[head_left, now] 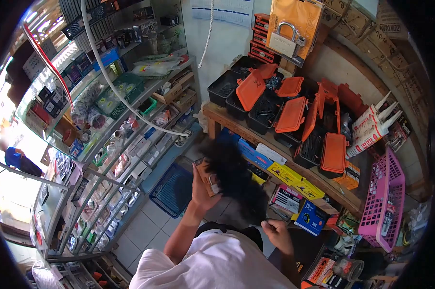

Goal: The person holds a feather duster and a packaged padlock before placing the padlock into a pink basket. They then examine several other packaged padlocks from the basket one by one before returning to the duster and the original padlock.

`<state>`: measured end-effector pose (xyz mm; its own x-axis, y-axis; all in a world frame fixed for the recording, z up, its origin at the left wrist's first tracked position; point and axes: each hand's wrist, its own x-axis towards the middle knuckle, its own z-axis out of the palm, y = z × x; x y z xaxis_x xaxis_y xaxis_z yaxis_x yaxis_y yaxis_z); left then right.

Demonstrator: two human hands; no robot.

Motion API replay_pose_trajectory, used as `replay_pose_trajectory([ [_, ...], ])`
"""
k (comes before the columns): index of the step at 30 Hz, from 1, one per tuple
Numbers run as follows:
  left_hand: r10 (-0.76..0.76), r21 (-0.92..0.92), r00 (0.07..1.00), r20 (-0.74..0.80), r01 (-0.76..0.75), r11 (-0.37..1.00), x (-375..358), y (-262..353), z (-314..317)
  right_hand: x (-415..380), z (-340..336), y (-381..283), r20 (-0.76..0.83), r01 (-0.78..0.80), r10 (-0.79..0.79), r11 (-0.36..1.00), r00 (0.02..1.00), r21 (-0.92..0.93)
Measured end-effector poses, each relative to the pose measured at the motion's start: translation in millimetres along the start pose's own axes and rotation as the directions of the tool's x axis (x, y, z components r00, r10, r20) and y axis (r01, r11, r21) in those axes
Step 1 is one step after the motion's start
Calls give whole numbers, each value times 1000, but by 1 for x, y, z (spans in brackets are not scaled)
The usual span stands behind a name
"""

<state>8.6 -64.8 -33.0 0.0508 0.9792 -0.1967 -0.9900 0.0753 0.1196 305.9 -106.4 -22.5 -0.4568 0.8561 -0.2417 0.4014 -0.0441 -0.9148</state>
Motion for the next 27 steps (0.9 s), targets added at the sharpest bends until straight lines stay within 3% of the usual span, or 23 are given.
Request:
replay_pose_trajectory([
  [2,34,79,985,169,-48,996,3,-2,-13,0,-7,5,52,0,2,1000,999,-25],
  [3,149,539,902,405,-367,758,12,-10,-52,-1,-7,12,6,-25,25,1000,1000,2],
  [4,147,538,901,409,-368,758,12,-7,-46,0,-7,14,-38,-48,49,998,998,30],
  [5,51,274,929,365,-160,948,10,0,-40,0,-7,11,-39,-46,47,998,998,30],
  [6,-58,-31,934,352,74,997,7,3,-33,-1,-6,2,20,-43,43,999,999,-9],
  [7,-58,-31,934,353,74,997,3,-1,-29,-1,-6,-3,80,-36,40,998,996,-49],
  [9,-5,266,980,199,-50,963,-5,-13,-25,-1,-10,4,138,-1,3,1000,990,-18],
  [10,-2,267,979,204,-53,962,-2,-11,-34,0,-11,7,195,31,-33,999,980,14],
  [11,13,249,973,229,-72,966,4,-7,-51,0,-11,5,196,34,-36,999,980,12],
  [13,28,231,967,252,-88,969,2,1,-59,-4,-7,-3,133,-212,178,921,975,328],
  [16,-111,-73,982,152,123,990,0,7,-64,-5,-15,-10,122,-261,232,875,965,409],
  [17,-107,-97,994,-3,106,990,3,7,-71,-5,-16,-7,121,-261,231,874,965,410],
  [18,-107,-96,994,-3,107,990,4,5,-77,-4,-17,-2,117,-226,196,901,974,371],
  [20,119,-50,950,-290,-139,989,6,-2,-88,-3,-14,2,117,-191,160,924,980,331],
  [21,121,-50,949,-291,-141,989,7,1,-95,-2,-13,3,95,-165,142,931,985,325],
  [23,123,207,985,-122,-96,974,7,8,-109,-2,-10,6,79,-143,125,938,989,316],
  [24,128,204,984,-124,-100,974,4,7,-95,-3,-10,9,68,-155,140,930,988,333],
  [26,151,-55,970,-190,-164,985,-2,7,-42,-2,-9,11,59,-164,153,923,986,349],
  [27,147,-56,984,-103,-154,987,-5,8,-35,-3,-8,10,43,-142,135,930,990,340],
])
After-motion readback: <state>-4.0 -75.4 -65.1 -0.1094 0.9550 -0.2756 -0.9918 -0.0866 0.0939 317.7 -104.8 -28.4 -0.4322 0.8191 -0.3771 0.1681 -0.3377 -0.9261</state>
